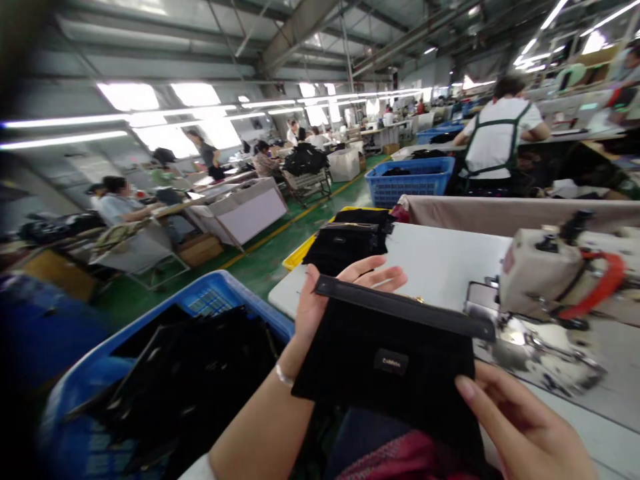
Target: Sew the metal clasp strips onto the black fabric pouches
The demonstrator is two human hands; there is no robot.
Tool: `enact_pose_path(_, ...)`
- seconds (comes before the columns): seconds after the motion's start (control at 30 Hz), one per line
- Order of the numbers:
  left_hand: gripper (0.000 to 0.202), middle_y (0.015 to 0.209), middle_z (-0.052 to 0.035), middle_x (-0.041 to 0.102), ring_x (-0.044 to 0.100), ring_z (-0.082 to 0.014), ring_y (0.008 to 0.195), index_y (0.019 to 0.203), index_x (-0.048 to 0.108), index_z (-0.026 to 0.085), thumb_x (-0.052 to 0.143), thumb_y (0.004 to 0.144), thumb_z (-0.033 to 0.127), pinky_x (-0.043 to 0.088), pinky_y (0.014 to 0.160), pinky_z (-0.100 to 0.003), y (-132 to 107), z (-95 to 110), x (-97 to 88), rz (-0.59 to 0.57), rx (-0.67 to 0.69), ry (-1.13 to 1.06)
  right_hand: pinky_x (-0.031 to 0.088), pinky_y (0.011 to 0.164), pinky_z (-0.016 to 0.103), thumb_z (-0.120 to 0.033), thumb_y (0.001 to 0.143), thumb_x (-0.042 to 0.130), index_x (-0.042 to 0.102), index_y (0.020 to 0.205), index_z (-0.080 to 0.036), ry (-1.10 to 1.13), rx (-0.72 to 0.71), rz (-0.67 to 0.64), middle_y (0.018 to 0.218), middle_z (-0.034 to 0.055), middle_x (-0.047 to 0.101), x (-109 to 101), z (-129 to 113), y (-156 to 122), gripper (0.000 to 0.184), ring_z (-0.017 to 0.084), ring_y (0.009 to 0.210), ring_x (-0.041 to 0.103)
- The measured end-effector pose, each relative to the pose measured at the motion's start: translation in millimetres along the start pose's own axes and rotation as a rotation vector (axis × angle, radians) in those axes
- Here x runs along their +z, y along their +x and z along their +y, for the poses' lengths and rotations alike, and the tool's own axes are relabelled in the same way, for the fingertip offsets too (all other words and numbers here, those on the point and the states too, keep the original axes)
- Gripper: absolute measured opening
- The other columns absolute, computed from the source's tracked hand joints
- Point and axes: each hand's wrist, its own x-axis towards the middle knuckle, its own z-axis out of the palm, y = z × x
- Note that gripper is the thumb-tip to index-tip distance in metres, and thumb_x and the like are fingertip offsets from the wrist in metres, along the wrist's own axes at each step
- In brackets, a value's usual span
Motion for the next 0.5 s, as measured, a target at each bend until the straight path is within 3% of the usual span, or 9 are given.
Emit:
enact_pose_path(0.1,0.081,0.135,-0.0224,0.065,0.057,-0.0384,0.131,0.136,0.061,0.009,0.070,0.080,0.067,0.044,0.111,-0.046,-11.5,1.5,-25.4,0.031,-0.211,0.047,0.061,0.083,0.031,-0.047,0.082,0.078,0.075,0.120,-0.024,-0.022,0.099,0.126,0.111,0.0070,0.077,-12.5,-9.0,7.7,0.044,0.026,0.098,0.072)
enact_pose_path(0.17,0.061,0.129,-0.0187,0.070,0.066,-0.0335,0.120,0.132,0.065,0.011,0.077,0.082,0.044,0.053,0.101,-0.038,-13.8,-1.8,-44.0,0.154,-0.251,0.163,0.059,0.090,0.035,-0.048,0.082,0.078,0.076,0.119,-0.022,0.062,0.172,0.146,0.114,0.0089,0.076,-14.0,-18.7,9.7,0.046,0.027,0.105,0.071)
enact_pose_path(0.23,0.044,0.119,-0.0159,0.075,0.072,-0.0296,0.110,0.125,0.071,0.013,0.076,0.085,0.032,0.058,0.094,-0.034,-13.6,-7.1,-56.0,0.287,-0.248,0.227,0.058,0.093,0.036,-0.049,0.085,0.076,0.076,0.119,-0.023,0.187,0.225,0.099,0.115,0.0086,0.076,-11.0,-28.7,10.3,0.042,0.026,0.106,0.070)
enact_pose_path(0.33,0.037,0.110,-0.0150,0.078,0.075,-0.0279,0.103,0.118,0.074,0.012,0.075,0.087,0.031,0.060,0.092,-0.032,-12.1,-13.1,-60.1,0.404,-0.215,0.237,0.058,0.091,0.035,-0.049,0.088,0.073,0.077,0.117,-0.026,0.310,0.265,0.022,0.113,0.0080,0.076,-5.7,-37.9,9.5,0.037,0.024,0.102,0.071)
enact_pose_path(0.5,0.040,0.106,-0.0162,0.079,0.076,-0.0292,0.100,0.115,0.075,0.010,0.078,0.083,0.033,0.062,0.090,-0.033,-9.1,-14.9,-55.8,0.446,-0.207,0.246,0.058,0.088,0.033,-0.048,0.085,0.076,0.079,0.112,-0.027,0.364,0.271,0.026,0.107,0.0071,0.078,-6.8,-35.2,8.6,0.034,0.022,0.095,0.071)
